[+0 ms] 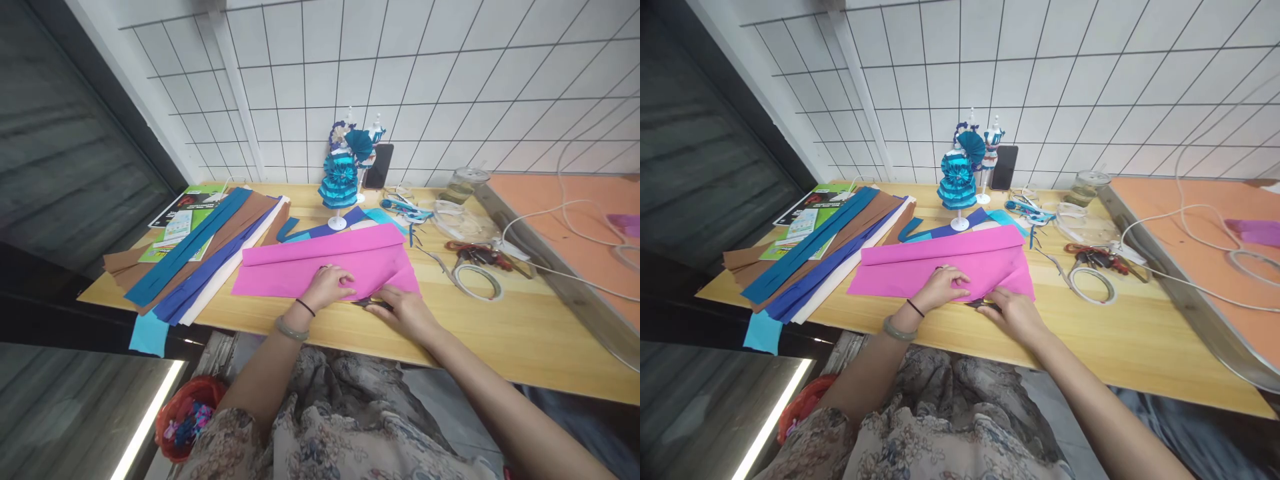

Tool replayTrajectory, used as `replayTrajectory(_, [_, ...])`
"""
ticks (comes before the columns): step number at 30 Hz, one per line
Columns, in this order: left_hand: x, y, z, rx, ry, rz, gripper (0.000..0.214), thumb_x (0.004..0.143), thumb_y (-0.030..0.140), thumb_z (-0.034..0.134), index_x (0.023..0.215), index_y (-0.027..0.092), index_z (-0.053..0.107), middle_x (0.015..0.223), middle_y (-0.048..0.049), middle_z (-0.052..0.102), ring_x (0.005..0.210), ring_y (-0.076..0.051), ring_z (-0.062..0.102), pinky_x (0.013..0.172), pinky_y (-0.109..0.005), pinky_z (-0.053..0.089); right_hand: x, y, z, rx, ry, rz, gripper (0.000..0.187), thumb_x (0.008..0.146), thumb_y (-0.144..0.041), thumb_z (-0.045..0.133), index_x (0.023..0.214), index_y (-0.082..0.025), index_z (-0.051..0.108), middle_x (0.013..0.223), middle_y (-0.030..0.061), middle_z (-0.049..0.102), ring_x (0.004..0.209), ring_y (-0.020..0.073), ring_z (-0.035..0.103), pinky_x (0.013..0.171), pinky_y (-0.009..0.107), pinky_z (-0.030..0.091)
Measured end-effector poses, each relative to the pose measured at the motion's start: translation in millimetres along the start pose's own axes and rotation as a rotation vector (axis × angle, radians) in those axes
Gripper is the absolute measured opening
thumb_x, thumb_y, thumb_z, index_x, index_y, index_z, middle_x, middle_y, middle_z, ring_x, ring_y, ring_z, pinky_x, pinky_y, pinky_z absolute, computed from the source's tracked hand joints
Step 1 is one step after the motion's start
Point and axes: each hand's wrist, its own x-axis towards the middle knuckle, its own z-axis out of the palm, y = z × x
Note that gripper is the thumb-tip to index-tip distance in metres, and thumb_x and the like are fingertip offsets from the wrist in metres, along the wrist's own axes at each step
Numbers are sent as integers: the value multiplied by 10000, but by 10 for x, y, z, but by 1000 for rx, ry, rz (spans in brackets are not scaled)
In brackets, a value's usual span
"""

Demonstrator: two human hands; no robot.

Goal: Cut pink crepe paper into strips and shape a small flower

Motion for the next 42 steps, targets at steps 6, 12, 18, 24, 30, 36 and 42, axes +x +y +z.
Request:
replayTrajectory(6, [3, 26, -11, 11, -7, -29, 291, 632, 373, 692, 876, 216, 667, 788, 1, 642, 805, -156, 552, 759, -262, 399, 52, -58, 53, -6, -18, 2, 272, 838, -418, 484, 935, -208, 628, 891, 55, 673, 760, 188, 638, 652, 273, 461])
replayTrajectory(12, [-4, 24, -18, 7, -1, -12, 286, 639, 378, 687, 877, 220, 665, 800, 4, 643, 825, -157, 552, 774, -263, 396, 70, -62, 64, 0, -12, -16, 276, 850, -413, 467, 899, -197, 632, 862, 62, 675, 749, 187, 638, 670, 275, 459])
replayTrajectory(18, [9, 21, 2, -1, -24, -27, 306, 644, 400, 679, 893, 223, 662, 811, -4, 641, 841, -165, 558, 799, -279, 400, 43, -39, 56, 2, 16, -19, 284, 853, -411, 459, 893, -200, 645, 834, 66, 682, 736, 191, 638, 651, 281, 465])
replayTrajectory(24, [-77, -59, -147, -44, -39, 39, 246, 747, 337, 589, 947, 202, 640, 914, -21, 637, 874, -151, 550, 836, -275, 401, 17, -50, 38, 13, 6, 11, 279, 840, -412, 479, 934, -198, 633, 894, 65, 676, 764, 193, 642, 663, 279, 475])
replayTrajectory(30, [-264, -210, -331, 136, -12, 4, 393, 681, 463, 634, 1013, 254, 621, 1146, -43, 526, 1130, -228, 389, 976, -382, 304, 31, -67, 33, 12, -17, 15, 296, 840, -421, 475, 949, -194, 632, 902, 67, 676, 786, 200, 638, 670, 288, 478])
replayTrajectory(36, [-291, -231, -292, 146, -24, -34, 379, 687, 467, 627, 1017, 283, 614, 1215, -32, 474, 1177, -233, 342, 1001, -406, 265, 94, -117, 46, 8, -8, -7, 290, 837, -416, 478, 951, -203, 638, 901, 65, 675, 777, 200, 639, 645, 290, 473])
replayTrajectory(42, [-294, -251, -288, 126, -5, -35, 309, 723, 423, 604, 998, 283, 624, 1199, -26, 487, 1172, -222, 348, 998, -401, 271, 131, -139, 85, 2, -3, -3, 282, 834, -420, 481, 922, -203, 637, 879, 62, 671, 757, 199, 638, 631, 288, 468])
